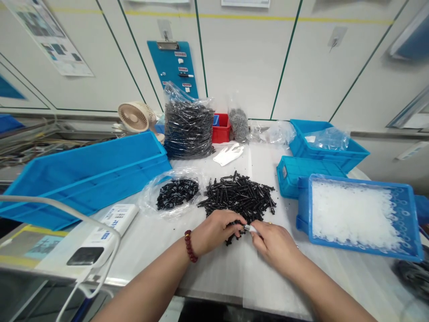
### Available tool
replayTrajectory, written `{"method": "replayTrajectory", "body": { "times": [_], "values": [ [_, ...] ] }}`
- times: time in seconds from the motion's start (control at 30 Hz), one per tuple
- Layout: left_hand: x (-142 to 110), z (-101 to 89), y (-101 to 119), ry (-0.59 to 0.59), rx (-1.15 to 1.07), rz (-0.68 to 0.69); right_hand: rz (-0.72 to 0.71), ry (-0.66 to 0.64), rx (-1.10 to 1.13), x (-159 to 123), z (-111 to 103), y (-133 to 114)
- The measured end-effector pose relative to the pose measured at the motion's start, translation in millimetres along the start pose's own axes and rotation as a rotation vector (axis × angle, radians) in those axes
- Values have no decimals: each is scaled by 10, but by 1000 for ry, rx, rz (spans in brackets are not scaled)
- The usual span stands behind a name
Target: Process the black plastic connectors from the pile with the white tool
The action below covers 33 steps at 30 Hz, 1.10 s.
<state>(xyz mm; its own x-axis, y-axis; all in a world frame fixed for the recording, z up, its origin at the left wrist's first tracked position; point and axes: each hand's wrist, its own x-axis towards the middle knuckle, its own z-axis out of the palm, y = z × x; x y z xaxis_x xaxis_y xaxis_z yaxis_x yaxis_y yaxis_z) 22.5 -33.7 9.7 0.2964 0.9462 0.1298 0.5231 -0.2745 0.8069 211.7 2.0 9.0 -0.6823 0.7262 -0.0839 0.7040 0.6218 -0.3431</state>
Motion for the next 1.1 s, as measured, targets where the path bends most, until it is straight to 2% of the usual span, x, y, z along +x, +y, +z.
{"method": "replayTrajectory", "body": {
  "times": [1.1],
  "values": [
    [-15,-7,39,-16,-1,0,98,122,-116,-8,19,-8]
  ]
}}
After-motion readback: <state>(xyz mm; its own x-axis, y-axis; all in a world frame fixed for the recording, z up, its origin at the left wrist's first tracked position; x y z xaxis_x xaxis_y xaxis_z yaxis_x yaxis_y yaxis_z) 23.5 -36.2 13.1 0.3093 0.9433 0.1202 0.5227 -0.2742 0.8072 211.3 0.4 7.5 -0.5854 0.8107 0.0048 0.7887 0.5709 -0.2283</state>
